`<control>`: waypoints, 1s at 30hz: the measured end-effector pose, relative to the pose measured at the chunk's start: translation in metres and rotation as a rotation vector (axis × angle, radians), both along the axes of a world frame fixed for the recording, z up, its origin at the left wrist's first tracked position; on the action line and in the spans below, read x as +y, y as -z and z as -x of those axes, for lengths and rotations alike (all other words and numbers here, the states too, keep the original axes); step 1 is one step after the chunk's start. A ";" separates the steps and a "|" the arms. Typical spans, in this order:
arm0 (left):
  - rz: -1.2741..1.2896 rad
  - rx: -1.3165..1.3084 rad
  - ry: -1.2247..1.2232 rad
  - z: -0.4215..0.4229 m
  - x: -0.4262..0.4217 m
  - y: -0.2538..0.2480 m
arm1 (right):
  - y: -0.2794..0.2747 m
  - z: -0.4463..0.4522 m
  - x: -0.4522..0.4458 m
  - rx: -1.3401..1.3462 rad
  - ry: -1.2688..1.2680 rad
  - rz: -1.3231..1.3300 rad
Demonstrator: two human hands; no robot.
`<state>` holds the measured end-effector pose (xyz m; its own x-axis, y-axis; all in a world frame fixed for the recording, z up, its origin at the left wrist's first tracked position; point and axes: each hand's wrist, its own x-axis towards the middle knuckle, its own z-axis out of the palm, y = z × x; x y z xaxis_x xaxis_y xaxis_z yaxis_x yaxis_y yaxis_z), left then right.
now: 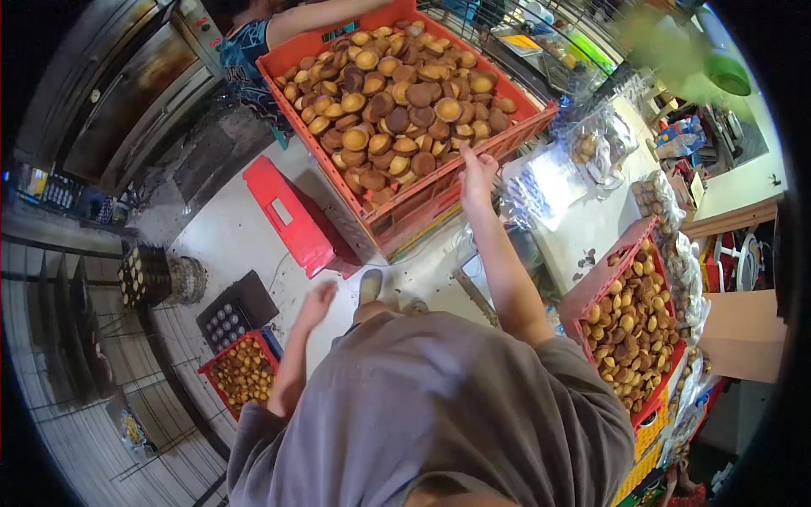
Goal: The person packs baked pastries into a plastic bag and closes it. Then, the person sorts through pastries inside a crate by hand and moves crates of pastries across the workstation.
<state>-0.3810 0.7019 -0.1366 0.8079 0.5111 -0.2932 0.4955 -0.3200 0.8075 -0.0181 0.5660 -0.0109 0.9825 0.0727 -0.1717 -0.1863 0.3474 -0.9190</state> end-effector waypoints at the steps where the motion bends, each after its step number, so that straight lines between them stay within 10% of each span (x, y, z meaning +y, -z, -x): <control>1: -0.135 -0.028 0.038 -0.026 0.016 -0.034 | 0.012 -0.006 0.000 0.030 0.004 0.006; 10: -0.247 -0.487 0.198 -0.253 0.159 -0.191 | 0.006 0.001 0.006 0.048 0.018 -0.200; 30: -0.893 -0.110 0.317 -0.542 0.332 -0.149 | -0.004 0.002 0.023 0.144 0.271 -0.085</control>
<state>0.1614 1.0334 0.0126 0.9470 0.2624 0.1853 0.2160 -0.9472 0.2371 -0.0199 0.5885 -0.0072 0.9339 -0.1686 -0.3152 -0.2025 0.4771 -0.8552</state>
